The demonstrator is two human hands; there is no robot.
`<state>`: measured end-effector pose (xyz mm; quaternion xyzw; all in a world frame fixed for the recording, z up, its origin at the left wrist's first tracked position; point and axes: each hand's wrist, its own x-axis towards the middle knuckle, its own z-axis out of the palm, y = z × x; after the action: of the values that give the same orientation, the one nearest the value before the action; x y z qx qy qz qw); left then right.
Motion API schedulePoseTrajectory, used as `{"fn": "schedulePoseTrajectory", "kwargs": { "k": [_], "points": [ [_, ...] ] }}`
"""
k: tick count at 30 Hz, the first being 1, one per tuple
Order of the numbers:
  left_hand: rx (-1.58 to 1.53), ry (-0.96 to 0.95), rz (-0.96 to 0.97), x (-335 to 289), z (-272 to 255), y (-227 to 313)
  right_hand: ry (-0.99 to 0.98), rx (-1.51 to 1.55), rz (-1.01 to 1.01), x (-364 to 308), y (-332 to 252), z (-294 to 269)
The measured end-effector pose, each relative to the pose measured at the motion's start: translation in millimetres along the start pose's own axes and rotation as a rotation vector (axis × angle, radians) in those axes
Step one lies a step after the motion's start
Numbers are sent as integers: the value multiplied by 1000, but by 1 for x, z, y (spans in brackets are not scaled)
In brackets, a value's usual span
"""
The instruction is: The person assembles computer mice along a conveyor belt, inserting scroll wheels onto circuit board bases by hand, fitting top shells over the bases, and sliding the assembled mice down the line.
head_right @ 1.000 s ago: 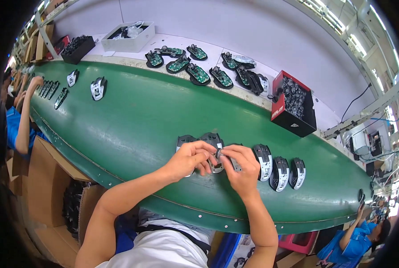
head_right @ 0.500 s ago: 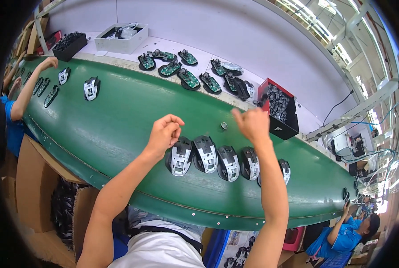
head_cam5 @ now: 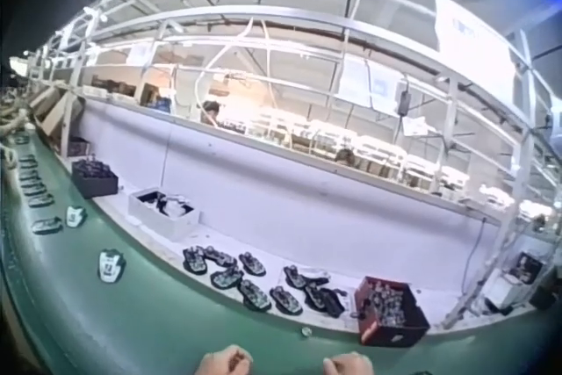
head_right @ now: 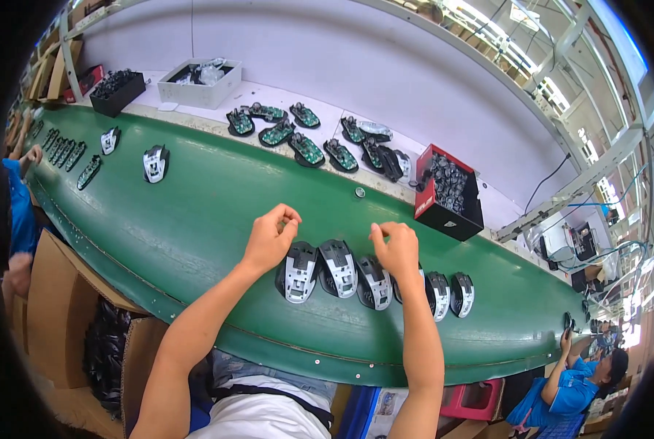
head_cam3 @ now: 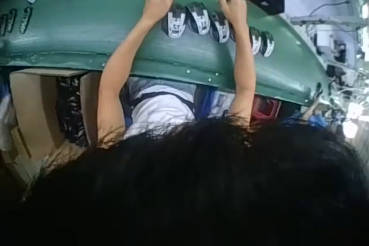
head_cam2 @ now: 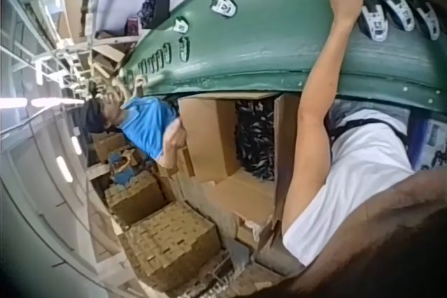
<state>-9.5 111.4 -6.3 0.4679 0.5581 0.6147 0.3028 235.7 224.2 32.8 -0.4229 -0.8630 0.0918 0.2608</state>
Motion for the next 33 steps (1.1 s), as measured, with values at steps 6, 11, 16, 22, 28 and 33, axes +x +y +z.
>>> {"fn": "schedulePoseTrajectory", "kwargs": {
  "k": [6, 11, 16, 22, 28, 33],
  "points": [
    [299, 73, 123, 11, -2, -13, 142, -33, -238, 112, 78, 56],
    [302, 114, 152, 9, -3, -33, -102, -239, -163, 123, 52, 81],
    [-446, -131, -341, 4, 4, -27, -50, 300, -340, 34, -87, 12],
    [-174, -199, 253, -19, 41, -22, -7, 195, -511, -59, -84, 32],
    [298, -498, 235, -49, 47, 7, -48, 332, -237, -99, -70, 20],
    [482, -509, 651, -64, 50, -1, 103, 343, -374, -107, -75, 24]
  ]
}}
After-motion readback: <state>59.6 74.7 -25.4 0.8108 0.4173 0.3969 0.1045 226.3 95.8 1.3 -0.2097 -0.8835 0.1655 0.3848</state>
